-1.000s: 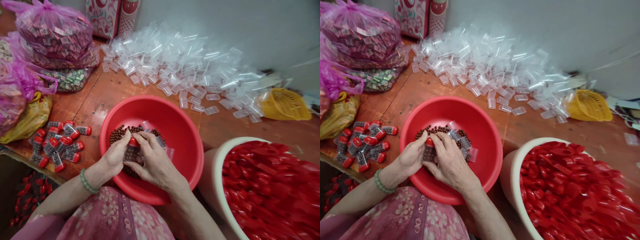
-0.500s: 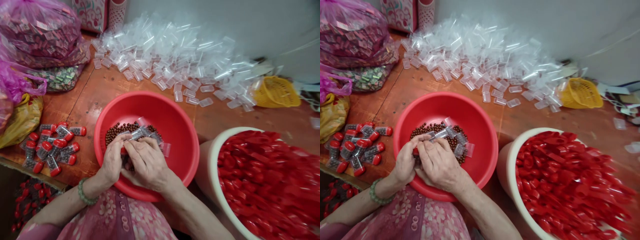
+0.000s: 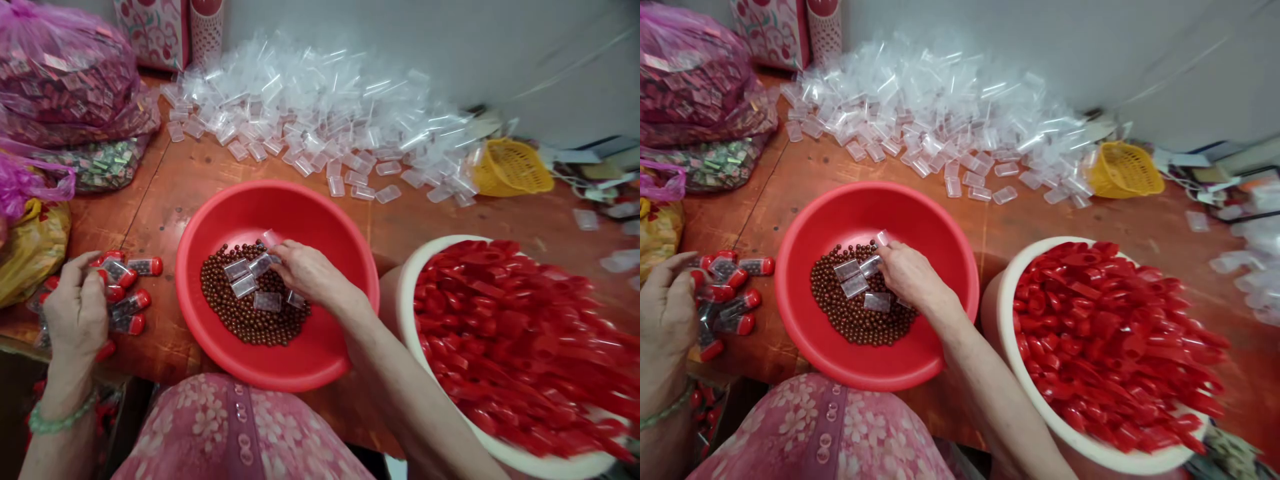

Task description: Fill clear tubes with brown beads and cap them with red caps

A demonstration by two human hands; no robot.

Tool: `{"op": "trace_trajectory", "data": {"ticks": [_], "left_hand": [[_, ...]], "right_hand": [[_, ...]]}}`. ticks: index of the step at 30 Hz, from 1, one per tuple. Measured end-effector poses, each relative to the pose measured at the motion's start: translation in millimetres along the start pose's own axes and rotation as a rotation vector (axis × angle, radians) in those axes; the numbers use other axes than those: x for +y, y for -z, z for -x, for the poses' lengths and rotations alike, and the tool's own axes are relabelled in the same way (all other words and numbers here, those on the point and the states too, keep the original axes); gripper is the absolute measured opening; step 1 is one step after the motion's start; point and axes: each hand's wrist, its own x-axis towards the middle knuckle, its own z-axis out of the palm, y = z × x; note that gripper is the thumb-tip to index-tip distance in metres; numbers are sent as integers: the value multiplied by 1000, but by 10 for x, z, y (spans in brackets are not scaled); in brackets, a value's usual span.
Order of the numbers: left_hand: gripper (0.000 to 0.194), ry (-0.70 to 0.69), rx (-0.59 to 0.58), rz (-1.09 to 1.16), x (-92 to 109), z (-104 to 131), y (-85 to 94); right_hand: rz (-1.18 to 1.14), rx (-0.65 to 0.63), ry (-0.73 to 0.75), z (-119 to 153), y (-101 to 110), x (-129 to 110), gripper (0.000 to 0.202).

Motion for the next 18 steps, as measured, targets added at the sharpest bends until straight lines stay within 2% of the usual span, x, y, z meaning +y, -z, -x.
{"op": "trace_trajectory", "data": {"ticks": [2,4,7,11,14,16,18], "left_hand": [[34,-95,31,-178,-251,-71,47],[32,-203,-1,-217,-407,-110,63],[30,-307,-13,-223,-426,-95,15],[28,-293,-36,-60,-99,43,-201],[27,-387,-131,118,227,147,-438],[33,-436,-164,164,376,196,-601],[46,-407,-200,186,439,231,-749]], "right_hand": [[23,-49,51,-99,-19,-1,27],[78,-110,95,-173,-38,-37,29],[155,-180,117,-238,-68,-81,24],[223,-217,137,-240,-109,-84,21],[287,-222,192,-203,-131,-78,19],[323,-215,236,-188,-116,-79,18],[352,-199,258,-206,-60,-91,19]]}}
